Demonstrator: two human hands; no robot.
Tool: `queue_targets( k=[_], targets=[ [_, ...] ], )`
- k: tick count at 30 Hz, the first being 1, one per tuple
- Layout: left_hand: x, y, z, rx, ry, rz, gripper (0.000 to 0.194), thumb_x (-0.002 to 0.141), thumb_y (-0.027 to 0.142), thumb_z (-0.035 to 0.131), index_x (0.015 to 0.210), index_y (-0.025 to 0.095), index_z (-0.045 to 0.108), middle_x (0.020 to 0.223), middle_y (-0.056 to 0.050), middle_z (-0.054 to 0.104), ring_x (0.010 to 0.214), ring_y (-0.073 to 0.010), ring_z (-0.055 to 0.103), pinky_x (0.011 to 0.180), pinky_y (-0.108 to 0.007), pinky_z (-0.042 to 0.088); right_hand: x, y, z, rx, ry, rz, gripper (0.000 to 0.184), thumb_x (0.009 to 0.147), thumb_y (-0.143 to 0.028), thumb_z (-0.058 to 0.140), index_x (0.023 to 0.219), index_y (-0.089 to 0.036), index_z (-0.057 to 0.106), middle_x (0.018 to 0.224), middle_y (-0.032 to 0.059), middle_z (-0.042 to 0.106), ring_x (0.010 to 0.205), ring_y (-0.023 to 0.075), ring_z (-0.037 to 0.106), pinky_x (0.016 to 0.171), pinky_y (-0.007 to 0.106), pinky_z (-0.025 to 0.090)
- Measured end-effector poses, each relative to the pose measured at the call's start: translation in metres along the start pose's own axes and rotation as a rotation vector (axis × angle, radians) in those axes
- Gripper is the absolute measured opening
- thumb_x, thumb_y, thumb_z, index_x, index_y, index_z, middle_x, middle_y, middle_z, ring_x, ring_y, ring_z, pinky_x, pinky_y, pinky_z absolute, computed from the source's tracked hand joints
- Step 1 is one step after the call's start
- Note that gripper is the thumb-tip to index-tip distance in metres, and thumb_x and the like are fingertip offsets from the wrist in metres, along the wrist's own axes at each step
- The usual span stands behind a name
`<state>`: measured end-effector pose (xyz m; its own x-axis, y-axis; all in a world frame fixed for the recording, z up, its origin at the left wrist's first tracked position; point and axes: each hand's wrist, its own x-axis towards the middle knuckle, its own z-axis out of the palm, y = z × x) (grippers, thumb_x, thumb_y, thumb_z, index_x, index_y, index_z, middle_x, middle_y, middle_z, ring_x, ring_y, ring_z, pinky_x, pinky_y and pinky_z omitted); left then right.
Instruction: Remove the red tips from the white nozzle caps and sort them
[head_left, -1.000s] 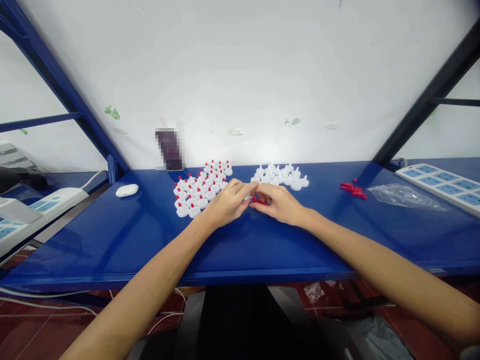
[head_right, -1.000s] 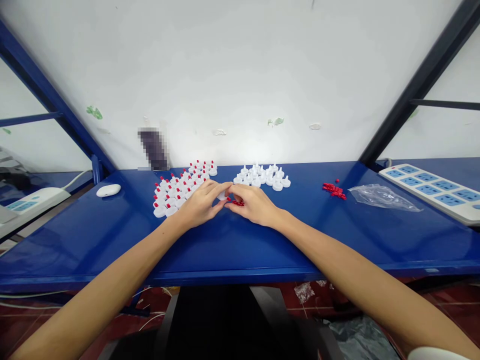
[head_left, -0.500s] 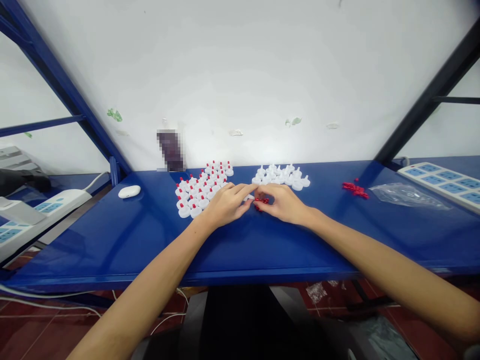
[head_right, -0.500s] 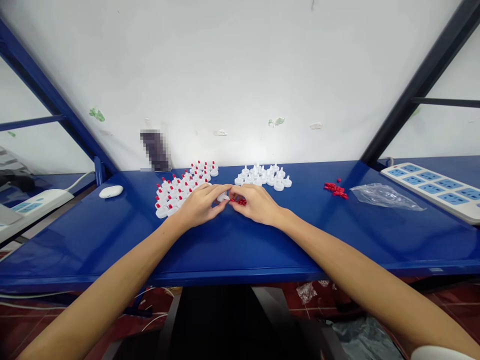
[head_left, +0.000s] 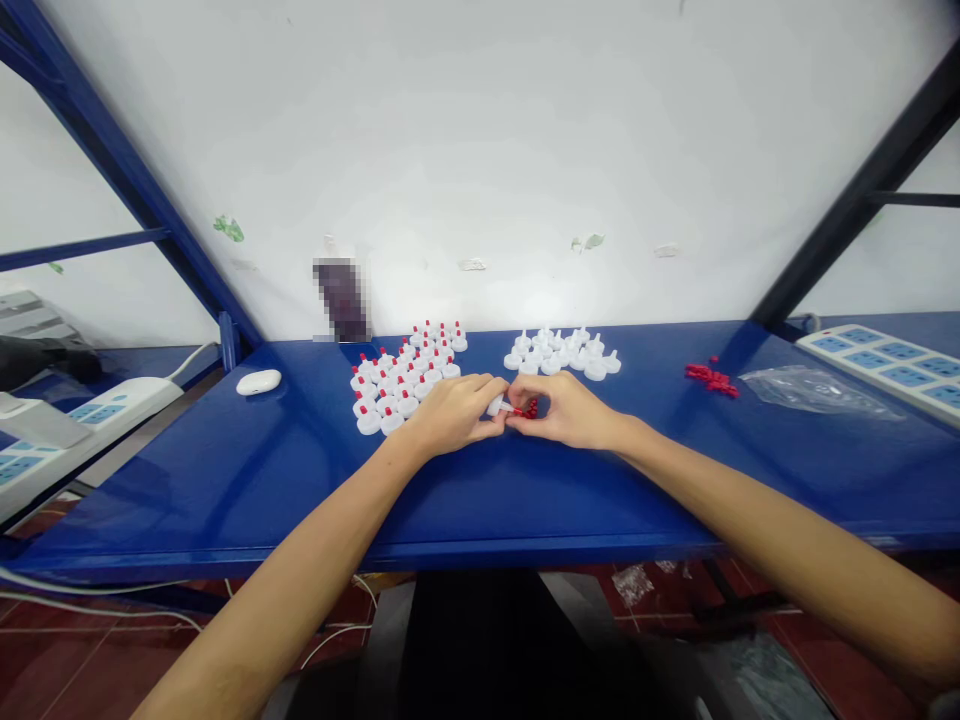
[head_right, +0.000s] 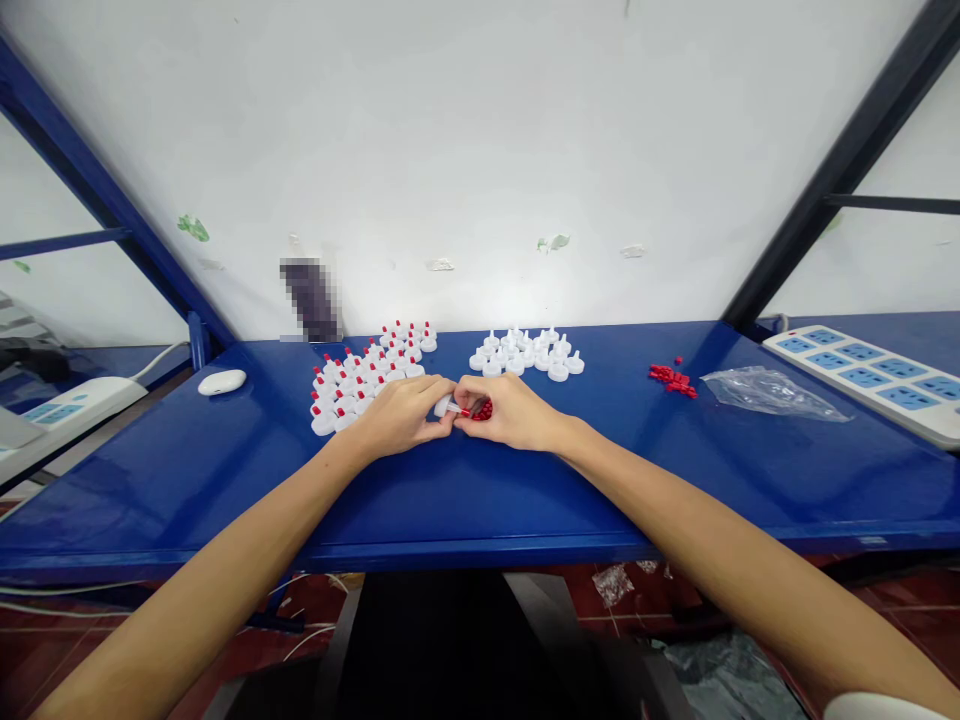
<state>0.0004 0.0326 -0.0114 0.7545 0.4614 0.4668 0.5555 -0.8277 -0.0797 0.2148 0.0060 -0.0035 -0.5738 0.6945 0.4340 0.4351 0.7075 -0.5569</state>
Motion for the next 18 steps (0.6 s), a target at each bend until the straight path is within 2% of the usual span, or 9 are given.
queue_targets(
  k=[5,18],
  targets=[
    [0.000,0.001,0.002,0.035,-0.056,0.065,0.014,0.090,0.034,0.054,0.087,0.020,0.056,0.079,-0.002,0.064,0.073,-0.0184,0.060,0.065,-0.029,0.042,-0.001,-0.002,-0.004,0.161,-0.118,0.069,0.012,0.082,-0.028,0.067,0.082,-0.019,0.058,0.078,0.0006,0.068,0.068,0.0134,0.060,0.068,0.027,0.049],
    [0.002,0.005,0.007,0.021,-0.066,0.094,0.014,0.092,0.032,0.054,0.091,0.018,0.055,0.084,-0.003,0.066,0.076,-0.0189,0.062,0.068,-0.030,0.042,0.001,-0.004,-0.012,0.199,-0.179,0.098,0.013,0.080,-0.026,0.065,0.075,-0.018,0.056,0.069,-0.0025,0.059,0.063,0.0103,0.050,0.061,0.024,0.042]
  ],
)
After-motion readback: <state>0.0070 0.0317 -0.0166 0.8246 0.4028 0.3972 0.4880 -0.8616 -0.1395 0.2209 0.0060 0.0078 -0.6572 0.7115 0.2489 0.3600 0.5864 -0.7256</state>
